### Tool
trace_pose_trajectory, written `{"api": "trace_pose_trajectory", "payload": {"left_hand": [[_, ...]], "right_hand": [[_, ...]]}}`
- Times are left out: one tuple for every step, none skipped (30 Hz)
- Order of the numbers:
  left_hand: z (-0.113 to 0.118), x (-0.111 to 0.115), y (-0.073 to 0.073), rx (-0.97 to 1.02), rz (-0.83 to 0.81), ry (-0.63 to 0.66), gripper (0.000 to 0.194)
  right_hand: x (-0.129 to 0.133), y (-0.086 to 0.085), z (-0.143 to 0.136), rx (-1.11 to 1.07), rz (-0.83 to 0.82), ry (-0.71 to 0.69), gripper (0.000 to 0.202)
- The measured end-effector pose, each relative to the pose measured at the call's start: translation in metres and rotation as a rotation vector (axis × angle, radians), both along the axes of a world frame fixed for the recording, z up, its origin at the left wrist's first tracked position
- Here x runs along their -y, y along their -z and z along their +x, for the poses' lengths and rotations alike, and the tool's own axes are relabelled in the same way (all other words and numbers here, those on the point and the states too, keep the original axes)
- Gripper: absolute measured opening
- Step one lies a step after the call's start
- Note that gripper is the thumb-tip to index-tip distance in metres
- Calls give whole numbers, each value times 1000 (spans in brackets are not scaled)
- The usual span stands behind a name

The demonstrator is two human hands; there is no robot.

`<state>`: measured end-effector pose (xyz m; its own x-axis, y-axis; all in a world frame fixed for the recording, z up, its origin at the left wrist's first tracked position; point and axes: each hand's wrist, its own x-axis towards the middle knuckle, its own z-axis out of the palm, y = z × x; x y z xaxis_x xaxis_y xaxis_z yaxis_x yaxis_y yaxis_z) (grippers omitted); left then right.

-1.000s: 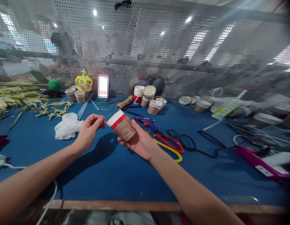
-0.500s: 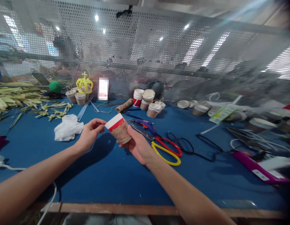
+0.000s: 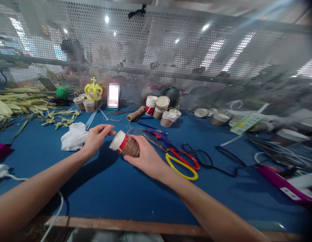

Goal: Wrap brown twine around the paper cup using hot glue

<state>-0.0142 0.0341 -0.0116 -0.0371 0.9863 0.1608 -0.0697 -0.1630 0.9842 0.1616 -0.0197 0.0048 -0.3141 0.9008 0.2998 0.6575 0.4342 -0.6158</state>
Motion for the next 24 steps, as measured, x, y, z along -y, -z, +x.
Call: {"api": "trace_pose_trajectory", "payload": {"left_hand": [[0,1,-1,-58,19,-6,23],[1,4,-3,-115,35,5,30],[2,7,-4,-162,57,27,33],[3,11,-5,-204,77,89,34],[5,15,-6,-248,98,170,33],[7,19,-6,-297,110,271,30],[9,23,-5,-355,113,367,29],[11,27,-5,-415,112,410,30],[13,30,-3,-444,105,423,33],[14,32,-2,-469,96,442,35],[16,34,-1,-486,87,439,35],[17,35,0,-496,77,436,33],[18,36,1,-502,68,433,31],[18,37,1,-502,59,433,29],[19,38,1,-497,47,442,27],[19,39,0,-490,33,459,26],[19,40,0,-482,20,479,26],[20,42,-1,-476,10,500,26],[19,42,-2,-472,3,520,26],[19,43,-2,-469,-2,539,27],[19,44,-2,-468,-3,556,27],[19,44,-2,-465,-3,572,28],[18,45,-2,-462,-3,588,28],[18,45,-2,-462,-3,599,29]], "right_hand": [[-1,0,0,29,13,-2,56],[-2,0,1,53,27,5,56],[-2,1,2,75,42,16,56],[-3,2,3,95,58,26,57],[-2,4,3,111,73,32,57],[-2,6,4,127,85,34,58],[-1,8,5,142,93,33,59],[1,11,5,157,95,31,60],[3,13,5,172,90,33,61],[4,15,6,185,82,37,62],[6,17,6,193,70,40,63],[7,17,8,190,55,35,64],[7,17,9,172,37,22,65],[7,17,11,133,13,7,64],[7,15,13,78,-19,-2,62],[5,14,15,13,-62,-5,59],[4,13,17,-55,-114,-3,54],[3,12,18,-118,-170,5,49],[1,11,19,-175,-224,13,45],[0,11,19,-230,-271,13,42],[0,11,19,-288,-309,4,41],[-1,11,19,-353,-336,-9,40],[-1,11,18,-421,-357,-21,39],[-1,12,18,-491,-371,-33,38]]}}
